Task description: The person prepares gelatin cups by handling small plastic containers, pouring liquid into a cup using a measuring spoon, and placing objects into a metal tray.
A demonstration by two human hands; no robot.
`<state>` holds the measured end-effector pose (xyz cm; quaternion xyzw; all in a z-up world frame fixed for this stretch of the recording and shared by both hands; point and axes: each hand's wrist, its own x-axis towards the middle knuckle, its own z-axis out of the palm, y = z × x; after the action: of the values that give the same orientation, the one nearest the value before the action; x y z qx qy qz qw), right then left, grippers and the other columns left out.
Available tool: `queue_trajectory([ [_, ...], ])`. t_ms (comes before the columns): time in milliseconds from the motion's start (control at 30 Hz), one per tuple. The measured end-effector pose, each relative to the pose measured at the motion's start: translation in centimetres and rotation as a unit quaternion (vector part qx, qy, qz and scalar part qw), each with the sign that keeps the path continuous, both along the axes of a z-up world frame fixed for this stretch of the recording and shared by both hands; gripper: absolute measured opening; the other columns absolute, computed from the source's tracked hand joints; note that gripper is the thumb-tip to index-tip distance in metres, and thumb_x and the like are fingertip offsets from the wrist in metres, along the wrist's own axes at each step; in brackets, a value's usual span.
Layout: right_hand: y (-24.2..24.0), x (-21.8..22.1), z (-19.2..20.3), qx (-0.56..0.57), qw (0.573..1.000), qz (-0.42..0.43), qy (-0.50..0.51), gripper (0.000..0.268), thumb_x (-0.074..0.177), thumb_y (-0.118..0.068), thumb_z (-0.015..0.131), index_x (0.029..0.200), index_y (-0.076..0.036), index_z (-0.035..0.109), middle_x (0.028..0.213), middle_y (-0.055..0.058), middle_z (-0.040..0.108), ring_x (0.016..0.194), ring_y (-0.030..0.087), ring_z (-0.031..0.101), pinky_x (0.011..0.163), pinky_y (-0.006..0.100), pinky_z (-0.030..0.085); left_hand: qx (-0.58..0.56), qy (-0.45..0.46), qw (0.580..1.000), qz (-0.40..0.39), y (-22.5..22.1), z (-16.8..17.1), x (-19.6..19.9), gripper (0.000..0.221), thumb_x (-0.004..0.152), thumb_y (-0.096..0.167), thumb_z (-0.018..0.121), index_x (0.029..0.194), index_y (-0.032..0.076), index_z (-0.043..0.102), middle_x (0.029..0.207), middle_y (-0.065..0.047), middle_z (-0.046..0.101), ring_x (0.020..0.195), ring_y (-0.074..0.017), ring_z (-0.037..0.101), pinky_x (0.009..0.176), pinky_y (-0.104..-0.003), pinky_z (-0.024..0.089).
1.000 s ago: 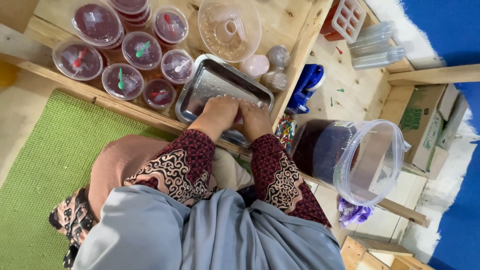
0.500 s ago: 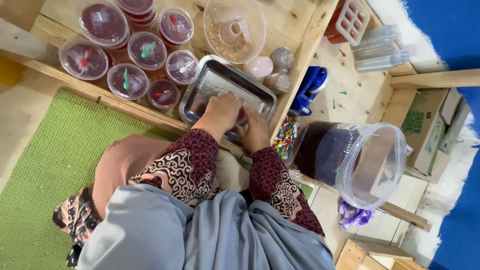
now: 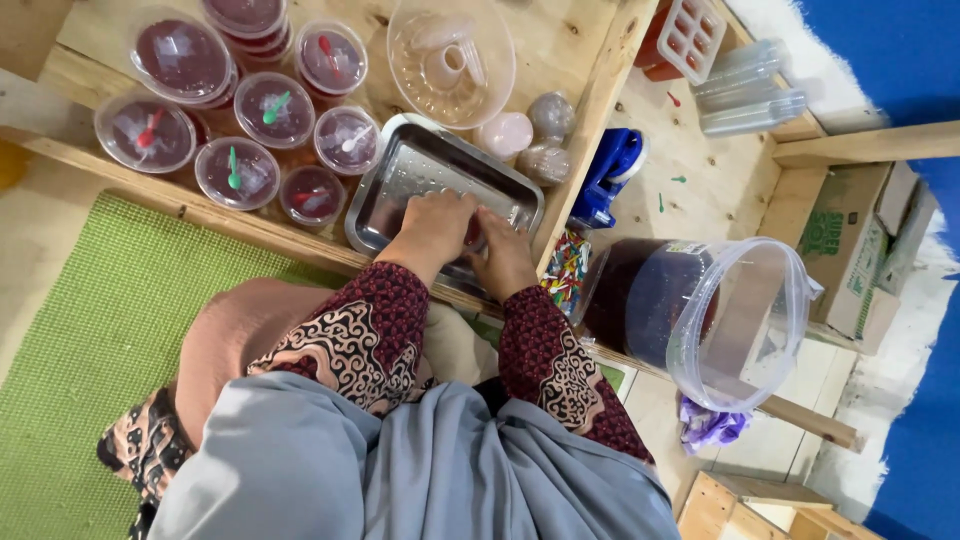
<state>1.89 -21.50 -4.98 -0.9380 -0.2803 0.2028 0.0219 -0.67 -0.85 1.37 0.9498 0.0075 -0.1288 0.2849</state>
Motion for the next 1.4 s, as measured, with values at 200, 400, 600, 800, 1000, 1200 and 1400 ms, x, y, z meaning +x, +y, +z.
queue_trajectory([
  [200, 0.0, -2.9, -0.4, 0.058, 0.992, -0.016, -0.112, 0.078, 0.083, -0.025, 0.076, 0.156, -0.019, 0.049, 0.157, 0.010, 0.051, 0.146, 0.035, 0.046, 0.115, 0.064, 0.038, 0.003, 0.047, 0.999, -0.027, -1.3, -2.3, 0.6, 0.056, 0.077, 0.028, 0.086, 0.123, 0.007, 0.063, 0.095, -0.015, 0.070, 0.090, -0.0356, 0.071, 0.073, -0.048, 0.054],
  [400, -3.7, -6.2, 5.1, 0.151, 0.974, -0.006, -0.167, 0.057, 0.086, -0.031, 0.082, 0.140, -0.025, 0.067, 0.149, 0.006, 0.058, 0.143, 0.035, 0.048, 0.121, 0.057, 0.030, 0.016, 0.056, 0.997, -0.049, -1.0, -0.3, 0.0, 0.076, 0.079, 0.043, 0.087, 0.138, 0.004, 0.058, 0.113, -0.023, 0.067, 0.111, -0.0437, 0.065, 0.089, -0.057, 0.053],
  [600, -13.0, -10.9, 7.9, 0.163, 0.959, -0.022, -0.231, 0.035, 0.088, -0.030, 0.082, 0.122, -0.023, 0.076, 0.124, -0.001, 0.072, 0.121, 0.028, 0.065, 0.113, 0.047, 0.043, 0.023, 0.003, 0.997, -0.079, -1.5, 2.6, -2.8, 0.058, 0.090, 0.034, 0.076, 0.139, 0.009, 0.058, 0.125, -0.020, 0.061, 0.127, -0.0420, 0.055, 0.102, -0.054, 0.045],
  [800, -20.0, -11.9, 6.7, 0.226, 0.939, -0.164, -0.201, 0.022, 0.098, -0.018, 0.073, 0.120, -0.018, 0.076, 0.107, -0.002, 0.074, 0.101, 0.022, 0.069, 0.095, 0.038, 0.053, 0.015, -0.038, 0.990, -0.136, -4.6, 6.0, -5.5, 0.040, 0.095, 0.023, 0.069, 0.133, 0.009, 0.067, 0.133, -0.020, 0.062, 0.135, -0.0418, 0.050, 0.111, -0.054, 0.038],
  [1000, -18.7, -10.2, 6.2, 0.209, 0.936, -0.181, -0.218, 0.018, 0.093, -0.013, 0.076, 0.110, -0.012, 0.078, 0.098, 0.006, 0.073, 0.095, 0.028, 0.069, 0.091, 0.040, 0.055, 0.024, -0.125, 0.969, -0.213, -8.4, 3.2, -9.1, 0.045, 0.094, 0.038, 0.067, 0.133, 0.016, 0.063, 0.135, -0.013, 0.058, 0.133, -0.0375, 0.052, 0.113, -0.052, 0.038],
  [1200, -17.2, -9.2, 5.8, 0.171, 0.946, -0.167, -0.218, 0.016, 0.088, -0.013, 0.077, 0.104, -0.013, 0.079, 0.093, 0.005, 0.073, 0.091, 0.027, 0.069, 0.090, 0.039, 0.054, 0.023, -0.116, 0.967, -0.224, -9.5, 3.9, -11.6, 0.048, 0.096, 0.040, 0.064, 0.137, 0.015, 0.060, 0.138, -0.016, 0.056, 0.137, -0.0399, 0.049, 0.114, -0.054, 0.035],
  [1400, -16.5, -5.8, 3.9, 0.053, 0.958, -0.283, -0.004, 0.026, 0.100, -0.035, 0.065, 0.118, -0.021, 0.076, 0.112, 0.005, 0.071, 0.111, 0.027, 0.066, 0.096, 0.038, 0.055, 0.011, -0.199, 0.953, -0.229, -10.7, 1.1, -12.9, 0.048, 0.094, 0.046, 0.063, 0.132, 0.017, 0.062, 0.136, -0.014, 0.056, 0.137, -0.0386, 0.048, 0.114, -0.055, 0.037],
])
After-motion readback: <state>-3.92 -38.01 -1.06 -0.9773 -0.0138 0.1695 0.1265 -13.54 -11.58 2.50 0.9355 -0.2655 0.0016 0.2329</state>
